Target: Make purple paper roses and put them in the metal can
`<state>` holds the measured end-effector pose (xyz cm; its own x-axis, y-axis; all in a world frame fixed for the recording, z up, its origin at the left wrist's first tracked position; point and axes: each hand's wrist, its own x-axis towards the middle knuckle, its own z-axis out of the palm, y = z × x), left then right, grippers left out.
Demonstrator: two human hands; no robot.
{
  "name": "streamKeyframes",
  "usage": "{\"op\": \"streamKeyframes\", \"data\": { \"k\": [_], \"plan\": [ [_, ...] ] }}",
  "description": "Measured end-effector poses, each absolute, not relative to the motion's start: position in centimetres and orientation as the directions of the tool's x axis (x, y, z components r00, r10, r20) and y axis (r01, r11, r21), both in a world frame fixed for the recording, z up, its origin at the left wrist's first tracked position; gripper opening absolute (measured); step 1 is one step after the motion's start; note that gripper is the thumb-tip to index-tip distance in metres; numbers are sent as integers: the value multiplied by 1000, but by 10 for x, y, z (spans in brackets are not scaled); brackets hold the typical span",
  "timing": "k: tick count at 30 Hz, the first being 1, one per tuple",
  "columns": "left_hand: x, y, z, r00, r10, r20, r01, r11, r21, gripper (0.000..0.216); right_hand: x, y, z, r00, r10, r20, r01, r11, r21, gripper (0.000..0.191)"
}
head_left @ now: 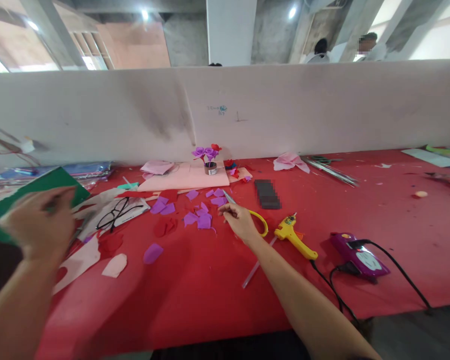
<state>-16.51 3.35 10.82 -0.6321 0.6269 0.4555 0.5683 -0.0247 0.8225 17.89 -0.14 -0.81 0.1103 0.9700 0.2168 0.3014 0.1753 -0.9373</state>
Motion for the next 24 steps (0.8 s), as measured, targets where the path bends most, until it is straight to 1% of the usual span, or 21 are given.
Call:
{"op": "streamKeyframes", "data": {
  "k": [1, 2, 3, 4, 5, 7, 10, 13, 16, 19, 22, 24],
  "plan": [
    [-137, 26, 109, -509, 721, 470, 595, -99, 798, 15, 176, -3, -5, 94, 977, 192, 216, 168, -962, 23],
    [-108, 19, 105, -311, 869, 386, 572, -153, 806, 14, 174, -5, -1, 81, 984, 161, 103, 153, -983, 25],
    [-79, 13, 99, -84, 972, 221, 485, -154, 861, 14, 173, -7, 3, 70, 989, 131, -22, 132, -991, 28],
    [-53, 9, 91, 85, 993, 79, 349, -104, 931, 15, 172, -9, 7, 71, 992, 108, -124, 116, -985, 31],
    [-30, 6, 81, 189, 981, -40, 241, -7, 970, 15, 173, -11, 10, 79, 992, 98, -198, 112, -974, 34],
    [6, 5, 62, 341, 920, -196, 103, 171, 980, 12, 176, -11, 13, 105, 991, 89, -282, 115, -953, 32],
    [30, 7, 41, 435, 833, -341, 1, 378, 926, 11, 183, -8, 12, 143, 987, 71, -325, 115, -939, 25],
    [30, 10, 30, 515, 764, -388, -68, 488, 870, 13, 186, -5, 9, 144, 989, 38, -337, 85, -938, 23],
    [21, 13, 24, 572, 716, -400, -115, 553, 825, 13, 184, -5, 7, 131, 991, 4, -356, 51, -933, 20],
    [16, 15, 20, 597, 684, -421, -123, 595, 794, 12, 181, -6, 5, 131, 991, -31, -359, 18, -933, 21],
    [17, 14, 17, 599, 680, -422, -138, 607, 783, 12, 181, -6, 3, 148, 987, -59, -347, -4, -938, 24],
    [19, 13, 16, 591, 700, -401, -161, 589, 792, 12, 181, -5, 2, 157, 986, -49, -326, 5, -945, 25]
  ]
}}
